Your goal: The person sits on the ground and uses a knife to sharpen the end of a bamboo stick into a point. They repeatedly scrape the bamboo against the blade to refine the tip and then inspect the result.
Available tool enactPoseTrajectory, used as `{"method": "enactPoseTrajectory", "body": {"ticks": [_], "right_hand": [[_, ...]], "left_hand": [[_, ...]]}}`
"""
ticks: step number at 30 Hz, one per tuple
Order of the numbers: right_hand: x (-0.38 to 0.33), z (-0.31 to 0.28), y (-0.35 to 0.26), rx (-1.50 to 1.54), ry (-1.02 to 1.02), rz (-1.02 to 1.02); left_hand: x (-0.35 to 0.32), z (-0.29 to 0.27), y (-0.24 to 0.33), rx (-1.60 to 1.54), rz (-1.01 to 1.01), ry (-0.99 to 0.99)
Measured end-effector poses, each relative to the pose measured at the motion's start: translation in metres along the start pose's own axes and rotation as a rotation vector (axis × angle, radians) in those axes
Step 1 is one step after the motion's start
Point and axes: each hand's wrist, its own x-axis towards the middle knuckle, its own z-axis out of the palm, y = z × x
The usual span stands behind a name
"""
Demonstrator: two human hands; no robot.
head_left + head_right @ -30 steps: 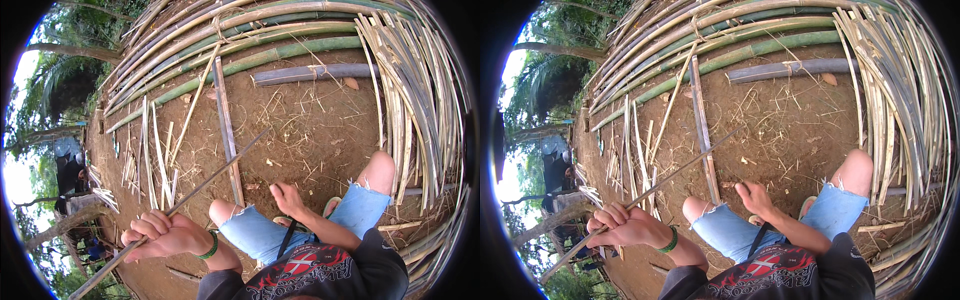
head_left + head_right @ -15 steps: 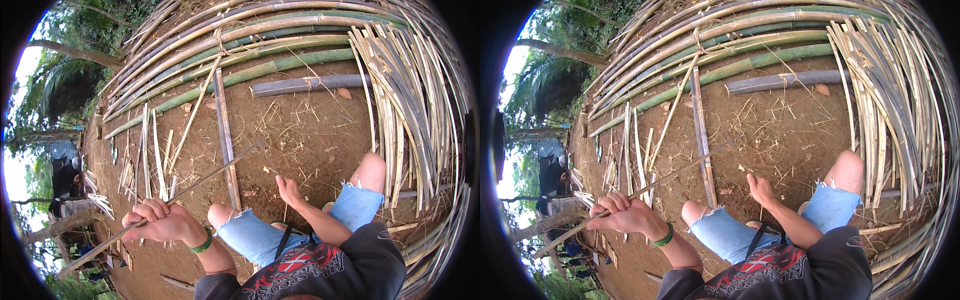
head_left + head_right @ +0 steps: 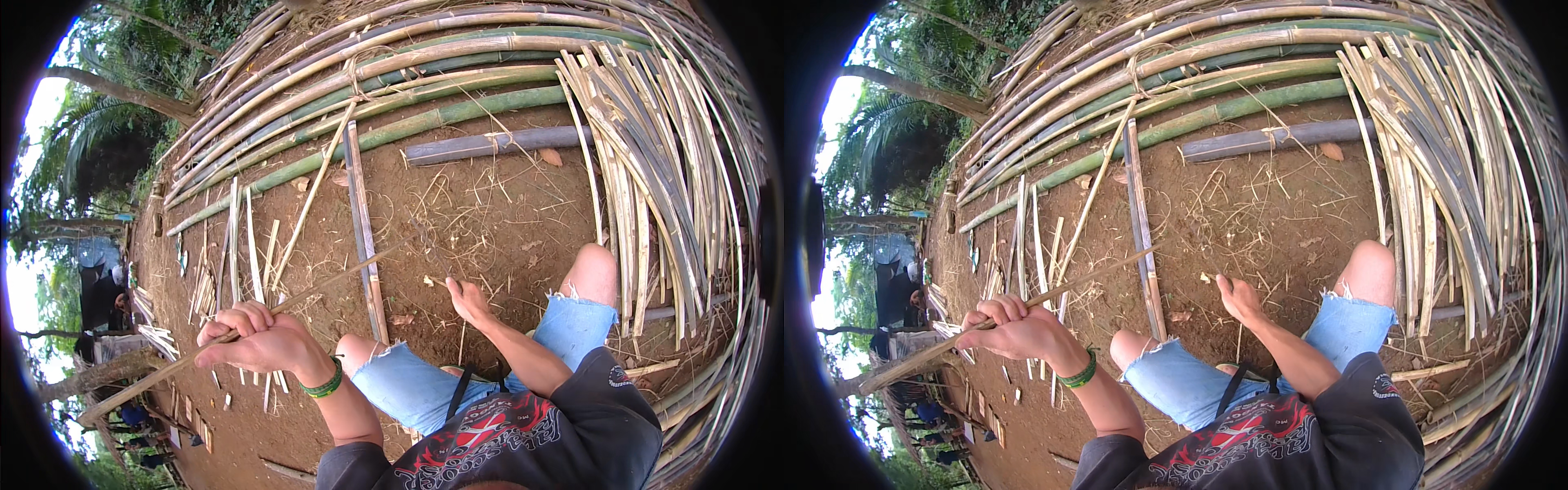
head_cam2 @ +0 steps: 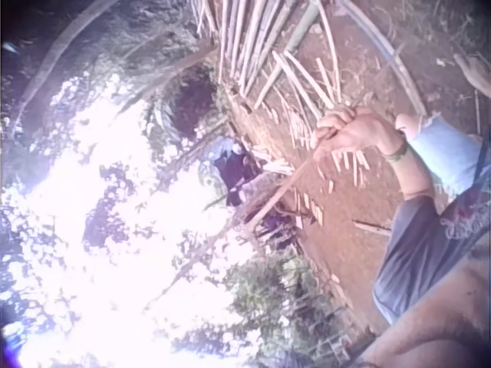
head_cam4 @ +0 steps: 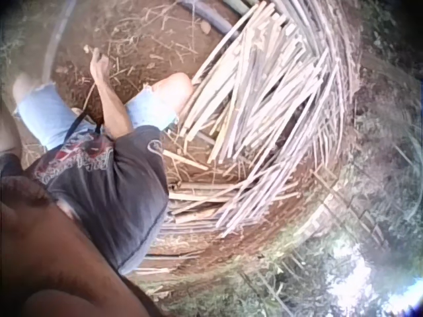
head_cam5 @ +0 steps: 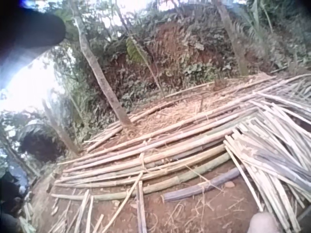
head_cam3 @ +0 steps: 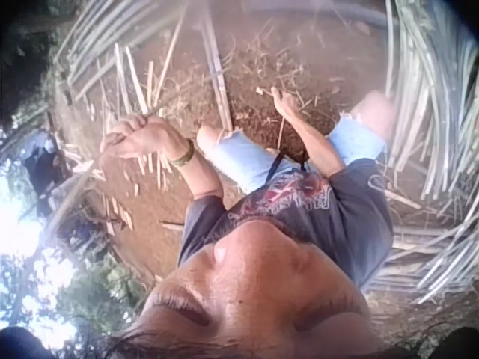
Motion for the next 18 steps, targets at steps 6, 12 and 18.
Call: {"method": "enactPoseTrajectory", "body": {"ticks": [6,12,18], "right_hand": [[0.016,0.004,0.053,-0.009,0.061,0.173],[0.004,-0.017,0.010,0.068,-0.138,0.370],[-0.027,-0.012,-0.035,0.104,0.002,-0.069]], "left_hand": [[-0.001,0.021,0.005,0.075,-0.040,0.051],[0.015,0.001,-0.001,-0.031,-0.111,-0.044],[0.046,0.005,-0.025,-0.258,-0.159,-0.293]]}}
